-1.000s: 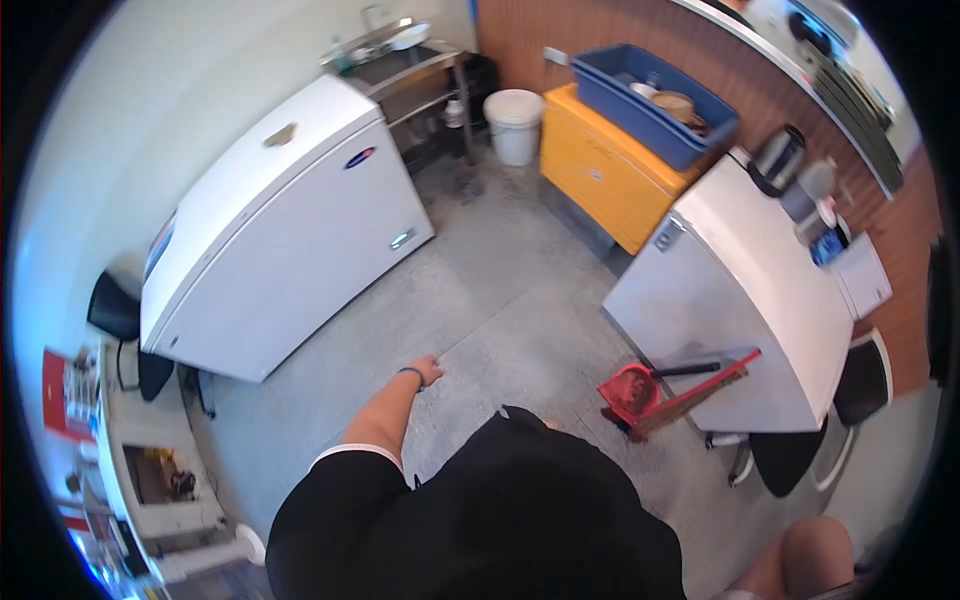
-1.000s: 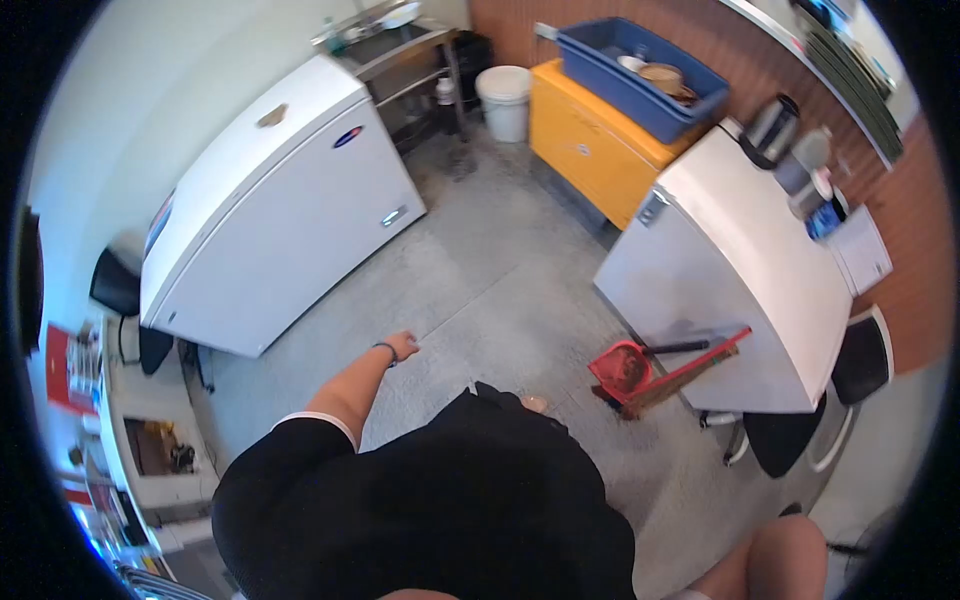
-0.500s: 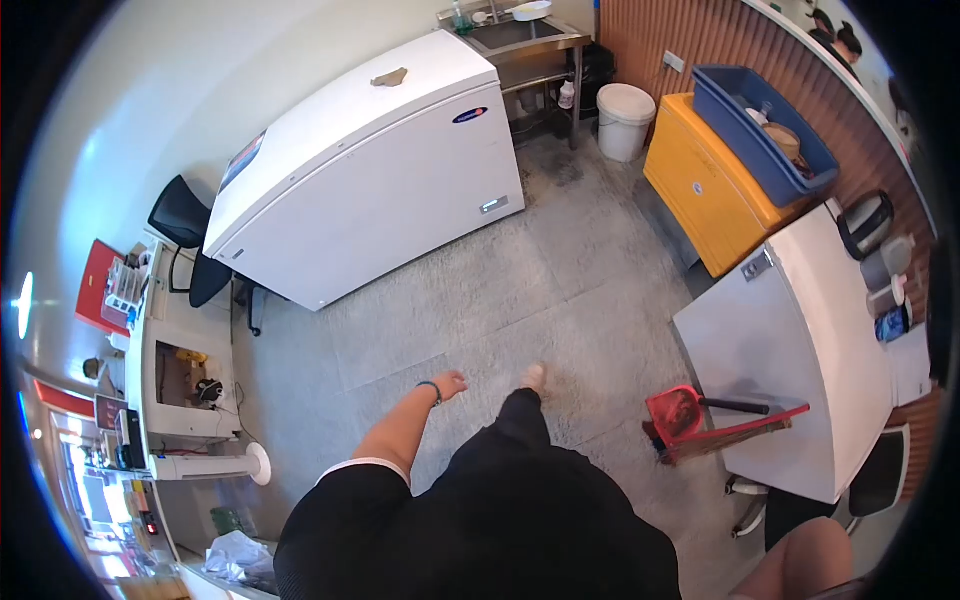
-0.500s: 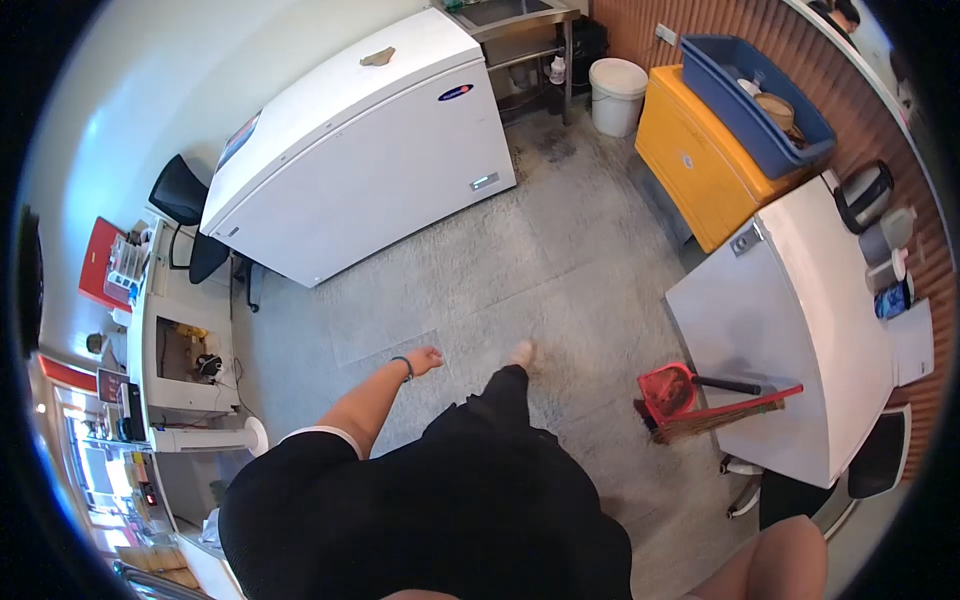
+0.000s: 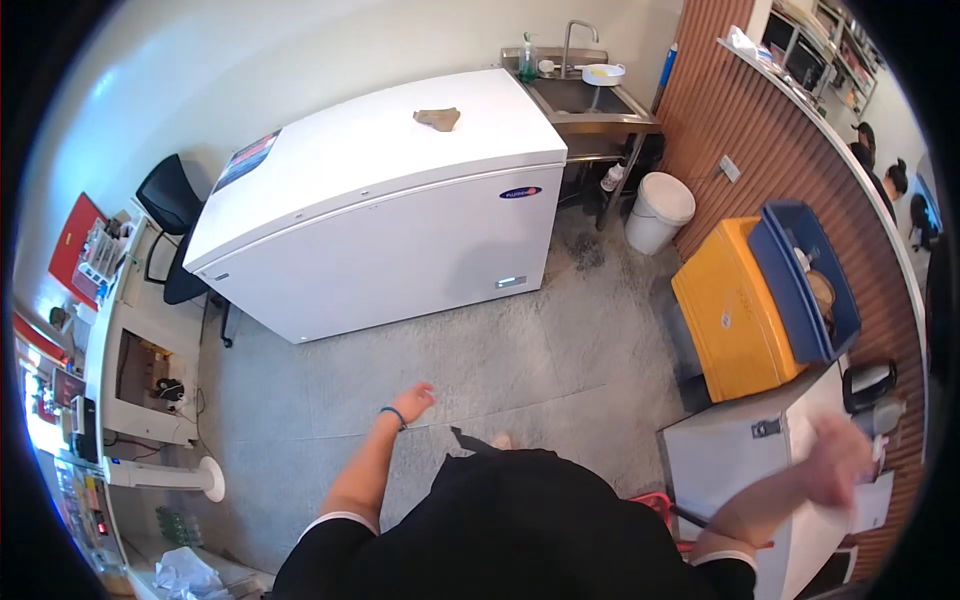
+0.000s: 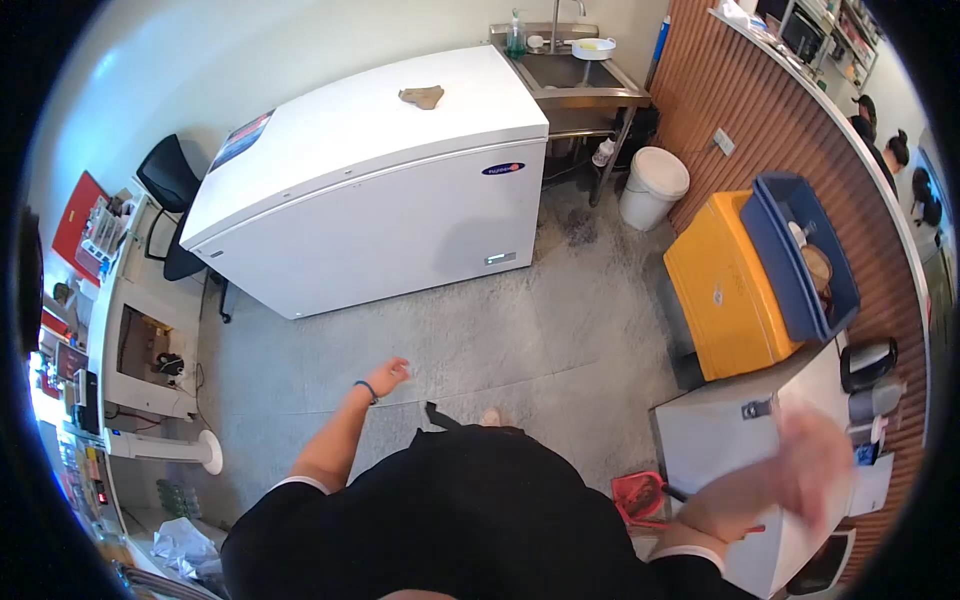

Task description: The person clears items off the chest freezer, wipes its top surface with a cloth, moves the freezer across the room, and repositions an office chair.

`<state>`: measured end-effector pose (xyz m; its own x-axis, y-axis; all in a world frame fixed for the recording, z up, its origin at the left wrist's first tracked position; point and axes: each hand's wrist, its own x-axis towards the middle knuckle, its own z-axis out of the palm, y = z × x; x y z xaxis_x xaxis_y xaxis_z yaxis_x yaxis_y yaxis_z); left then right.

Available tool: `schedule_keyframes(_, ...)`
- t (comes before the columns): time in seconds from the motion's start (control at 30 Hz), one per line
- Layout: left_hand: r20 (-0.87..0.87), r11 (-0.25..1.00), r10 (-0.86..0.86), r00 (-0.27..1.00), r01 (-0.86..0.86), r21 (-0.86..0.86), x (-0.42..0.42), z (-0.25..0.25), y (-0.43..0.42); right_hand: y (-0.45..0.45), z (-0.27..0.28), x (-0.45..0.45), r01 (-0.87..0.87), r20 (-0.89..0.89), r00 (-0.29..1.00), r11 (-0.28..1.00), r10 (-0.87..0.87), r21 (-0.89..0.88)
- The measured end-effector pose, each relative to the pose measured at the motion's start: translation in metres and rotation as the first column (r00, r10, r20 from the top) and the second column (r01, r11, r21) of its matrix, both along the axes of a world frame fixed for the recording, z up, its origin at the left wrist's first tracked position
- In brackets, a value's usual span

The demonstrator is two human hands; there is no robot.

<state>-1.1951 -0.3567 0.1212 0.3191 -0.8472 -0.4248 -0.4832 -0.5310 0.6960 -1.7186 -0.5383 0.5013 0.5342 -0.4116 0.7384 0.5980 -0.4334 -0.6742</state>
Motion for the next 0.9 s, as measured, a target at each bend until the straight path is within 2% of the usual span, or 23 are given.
schedule_keyframes(0.03, -0.015, 1.000, 0.007, 1.000, -0.007, 0.003, 0.008, 0.005, -0.014, -0.034, -0.026, 0.031, 0.191, -0.099, 0.980, 0.965, -0.175, 0.181)
schedule_keyframes(0.07, -0.046, 0.994, 0.086, 0.995, -0.088, -0.057, 0.015, 0.017, -0.026, -0.061, -0.056, 0.081, 0.785, -0.496, 0.586, 0.601, -0.641, 0.151)
schedule_keyframes(0.1, -0.074, 0.980, 0.162, 0.984, -0.170, -0.107, 0.022, 0.029, -0.032, -0.082, -0.087, 0.121, 0.770, -0.603, 0.563, 0.625, -0.565, 0.133)
schedule_keyframes(0.13, -0.073, 0.980, 0.170, 0.983, -0.176, -0.093, 0.023, 0.041, -0.039, -0.117, -0.167, 0.110, 0.751, -0.792, 0.321, 0.649, -0.519, -0.122)
schedule_keyframes(0.17, -0.024, 0.978, 0.175, 0.984, -0.177, -0.107, 0.022, 0.056, -0.053, -0.138, -0.235, 0.090, 0.400, -0.881, -0.109, 0.791, -0.460, -0.463)
schedule_keyframes(0.2, 0.027, 0.976, 0.183, 0.983, -0.178, -0.127, 0.026, 0.062, -0.070, -0.136, -0.244, 0.101, 0.151, -0.916, -0.295, 0.934, -0.270, -0.324)
schedule_keyframes(0.23, 0.031, 0.974, 0.193, 0.981, -0.188, -0.125, 0.031, 0.059, -0.084, -0.137, -0.250, 0.112, 0.357, -0.979, -0.199, 0.934, 0.045, -0.030)
schedule_keyframes(0.27, 0.036, 0.975, 0.207, 0.978, -0.202, -0.093, 0.034, 0.052, -0.095, -0.144, -0.254, 0.123, 0.512, -0.939, -0.048, 0.815, 0.342, 0.270)
schedule_keyframes(0.3, 0.041, 0.974, 0.221, 0.974, -0.218, -0.057, 0.037, 0.045, -0.106, -0.163, -0.268, 0.121, 0.502, -0.936, -0.053, 0.819, 0.349, 0.277)
schedule_keyframes(0.37, 0.024, 0.974, 0.228, 0.973, -0.228, 0.015, 0.045, 0.029, -0.121, -0.202, -0.290, 0.122, 0.535, -0.996, 0.035, 0.840, 0.085, 0.090)
schedule_keyframes(0.43, 0.086, 0.985, 0.094, 0.992, -0.105, 0.136, 0.056, 0.021, -0.144, -0.258, -0.283, 0.140, 0.533, -0.999, 0.012, 0.845, 0.037, 0.038)
schedule_keyframes(0.5, 0.102, 0.978, 0.095, 0.990, -0.112, 0.175, 0.066, 0.022, -0.159, -0.313, -0.271, 0.169, 0.537, -0.989, -0.049, 0.831, -0.143, -0.147)
schedule_keyframes(0.53, 0.101, 0.968, 0.079, 0.992, -0.101, 0.230, 0.072, 0.020, -0.165, -0.341, -0.265, 0.189, 0.516, -0.972, 0.177, 0.856, -0.157, -0.044)
schedule_keyframes(0.57, 0.104, 0.966, 0.101, 0.990, -0.122, 0.228, 0.078, 0.020, -0.172, -0.369, -0.257, 0.214, 0.497, -0.971, 0.184, 0.866, -0.155, -0.044)
schedule_keyframes(0.63, 0.026, 0.910, 0.333, 0.943, -0.328, 0.252, 0.089, 0.017, -0.183, -0.423, -0.239, 0.276, 0.398, -0.944, 0.289, 0.876, 0.160, 0.270)
schedule_keyframes(0.67, 0.013, 0.881, 0.431, 0.902, -0.424, 0.210, 0.094, 0.024, -0.187, -0.435, -0.229, 0.313, 0.319, -0.925, 0.357, 0.915, 0.126, 0.248)
schedule_keyframes(0.7, 0.006, 0.869, 0.451, 0.892, -0.441, 0.226, 0.100, 0.023, -0.186, -0.441, -0.217, 0.355, 0.239, -0.899, 0.426, 0.946, 0.101, 0.220)
schedule_keyframes(0.73, 0.151, 0.835, 0.513, 0.845, -0.532, 0.141, 0.105, 0.024, -0.179, -0.448, -0.207, 0.396, 0.118, -0.884, 0.437, 0.963, 0.168, 0.241)
schedule_keyframes(0.77, 0.289, 0.797, 0.566, 0.772, -0.602, 0.047, 0.112, 0.024, -0.167, -0.455, -0.214, 0.437, 0.026, -0.819, 0.487, 0.932, 0.303, 0.361)
schedule_keyframes(0.8, 0.299, 0.756, 0.632, 0.715, -0.653, -0.037, 0.125, 0.022, -0.151, -0.445, -0.205, 0.482, -0.048, -0.773, 0.598, 0.972, 0.212, 0.230)
schedule_keyframes(0.83, 0.303, 0.709, 0.694, 0.653, -0.693, -0.133, 0.146, 0.019, -0.138, -0.441, -0.207, 0.526, -0.112, -0.736, 0.613, 0.953, 0.288, 0.280)
schedule_keyframes(0.87, 0.302, 0.621, 0.775, 0.555, -0.758, -0.201, 0.169, 0.025, -0.126, -0.434, -0.196, 0.568, -0.173, -0.748, 0.652, 0.985, 0.127, 0.016)
schedule_keyframes(0.9, 0.293, 0.525, 0.843, 0.451, -0.808, -0.269, 0.192, 0.035, -0.114, -0.429, -0.186, 0.610, -0.213, -0.712, 0.702, 0.944, -0.030, -0.250)
